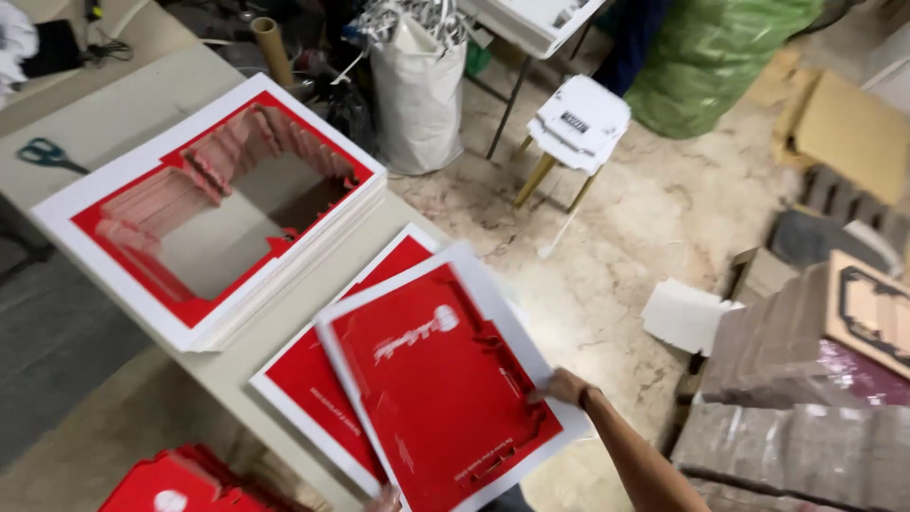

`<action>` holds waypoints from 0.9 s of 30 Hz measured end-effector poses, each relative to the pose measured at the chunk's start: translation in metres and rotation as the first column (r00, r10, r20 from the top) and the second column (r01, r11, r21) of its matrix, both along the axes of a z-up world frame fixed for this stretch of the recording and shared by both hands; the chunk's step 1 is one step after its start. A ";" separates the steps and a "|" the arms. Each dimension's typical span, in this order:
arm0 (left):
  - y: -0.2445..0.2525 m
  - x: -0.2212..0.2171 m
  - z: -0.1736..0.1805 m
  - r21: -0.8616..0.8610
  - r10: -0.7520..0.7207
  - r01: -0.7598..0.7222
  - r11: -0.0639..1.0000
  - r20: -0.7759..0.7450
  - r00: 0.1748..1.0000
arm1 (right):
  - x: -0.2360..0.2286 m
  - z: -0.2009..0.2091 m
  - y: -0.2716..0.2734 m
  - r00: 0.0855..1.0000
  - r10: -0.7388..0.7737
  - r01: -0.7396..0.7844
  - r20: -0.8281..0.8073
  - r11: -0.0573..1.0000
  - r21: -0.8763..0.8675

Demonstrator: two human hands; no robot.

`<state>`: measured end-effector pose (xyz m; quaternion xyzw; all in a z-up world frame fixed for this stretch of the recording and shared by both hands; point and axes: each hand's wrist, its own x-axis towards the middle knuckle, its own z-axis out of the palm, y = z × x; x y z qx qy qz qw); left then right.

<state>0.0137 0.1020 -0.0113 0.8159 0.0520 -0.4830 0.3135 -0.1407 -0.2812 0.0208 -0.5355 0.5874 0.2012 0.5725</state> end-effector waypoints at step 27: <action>-0.159 -0.095 -0.045 -0.380 -0.161 -0.527 0.760 -0.896 0.414 | 0.031 -0.098 -0.042 0.978 0.206 -0.200 0.018 0.963 -0.179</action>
